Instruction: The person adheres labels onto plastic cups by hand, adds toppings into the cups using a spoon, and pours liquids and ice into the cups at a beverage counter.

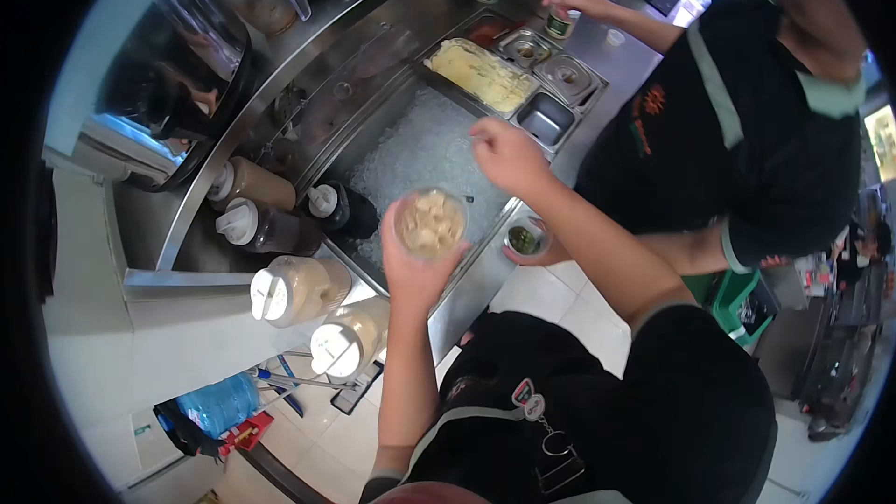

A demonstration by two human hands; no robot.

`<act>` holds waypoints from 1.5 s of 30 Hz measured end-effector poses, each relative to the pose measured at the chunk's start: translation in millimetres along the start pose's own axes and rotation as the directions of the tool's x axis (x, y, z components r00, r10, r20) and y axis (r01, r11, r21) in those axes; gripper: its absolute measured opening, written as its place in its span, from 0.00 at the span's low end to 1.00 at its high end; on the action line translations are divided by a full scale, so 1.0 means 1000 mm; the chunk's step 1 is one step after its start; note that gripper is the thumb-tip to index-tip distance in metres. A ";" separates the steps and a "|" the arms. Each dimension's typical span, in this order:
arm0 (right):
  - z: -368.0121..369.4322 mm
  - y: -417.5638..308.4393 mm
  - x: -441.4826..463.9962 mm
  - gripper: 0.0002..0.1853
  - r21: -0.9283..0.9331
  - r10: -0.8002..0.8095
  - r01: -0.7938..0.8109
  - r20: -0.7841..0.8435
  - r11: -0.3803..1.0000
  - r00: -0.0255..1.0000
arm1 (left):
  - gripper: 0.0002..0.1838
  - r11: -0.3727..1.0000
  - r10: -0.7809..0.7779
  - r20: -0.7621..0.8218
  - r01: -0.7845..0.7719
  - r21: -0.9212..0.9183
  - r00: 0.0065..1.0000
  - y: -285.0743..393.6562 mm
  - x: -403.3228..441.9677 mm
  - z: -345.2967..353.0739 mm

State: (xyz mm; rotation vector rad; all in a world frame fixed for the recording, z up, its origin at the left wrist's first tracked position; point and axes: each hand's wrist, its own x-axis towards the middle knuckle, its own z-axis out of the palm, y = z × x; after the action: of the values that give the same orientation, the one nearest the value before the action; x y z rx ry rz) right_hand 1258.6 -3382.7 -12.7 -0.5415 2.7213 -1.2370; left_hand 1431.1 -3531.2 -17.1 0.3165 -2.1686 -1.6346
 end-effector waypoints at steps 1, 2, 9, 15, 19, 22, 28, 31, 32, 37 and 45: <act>-0.016 0.003 -0.034 0.11 0.251 0.026 0.010 -0.137 0.968 0.990 | 0.51 0.996 0.022 0.023 -0.020 -0.087 0.999 0.007 0.008 0.006; -0.032 -0.002 -0.074 0.08 0.275 0.034 0.012 -0.162 0.961 0.986 | 0.52 0.984 0.036 0.043 -0.028 -0.175 0.998 0.015 0.015 0.015; -0.056 0.063 -0.290 0.06 0.200 0.142 -0.192 0.237 0.961 0.961 | 0.50 0.957 0.239 0.134 -0.210 -0.199 0.962 0.065 0.077 0.094; -0.051 0.057 -0.229 0.34 -0.189 -0.172 0.177 0.042 0.966 0.984 | 0.51 0.943 0.264 0.172 -0.216 -0.254 0.949 0.080 0.115 0.163; -0.009 0.056 -0.163 0.49 -0.436 0.030 0.120 0.323 0.892 0.946 | 0.51 0.957 0.256 0.194 -0.219 -0.192 0.947 0.093 0.125 0.185; 0.013 0.067 -0.136 0.55 -0.501 0.171 0.159 0.550 0.851 0.817 | 0.47 0.951 0.261 0.163 -0.225 -0.214 0.951 0.089 0.130 0.199; 0.000 0.057 -0.121 0.51 -0.444 0.160 0.156 0.594 0.882 0.788 | 0.56 0.960 0.279 0.219 -0.266 -0.086 0.935 0.112 0.137 0.206; -0.037 0.027 -0.093 0.48 -0.390 0.100 0.153 0.556 0.908 0.825 | 0.54 0.942 0.332 0.151 -0.318 -0.111 0.931 0.129 0.133 0.153; -0.051 0.014 -0.086 0.48 -0.364 0.075 0.146 0.528 0.920 0.846 | 0.52 0.920 0.341 0.079 -0.314 -0.236 0.937 0.124 0.123 0.126; -0.123 -0.070 -0.054 0.49 -0.282 -0.106 0.331 0.596 0.900 0.796 | 0.55 0.956 0.013 0.154 0.033 -0.290 0.988 0.070 -0.001 0.015; -0.147 -0.260 -0.065 0.54 -0.455 -0.027 0.563 0.761 0.690 0.648 | 0.54 0.683 -0.001 0.225 0.165 -0.712 0.974 0.105 -0.073 -0.005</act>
State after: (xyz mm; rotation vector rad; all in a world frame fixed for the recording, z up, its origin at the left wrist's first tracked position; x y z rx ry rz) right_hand 1356.3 -3412.9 275.6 -1.3068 2.2890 0.0914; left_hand 1505.1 -3475.0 71.1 -0.0053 -1.4365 -2.5157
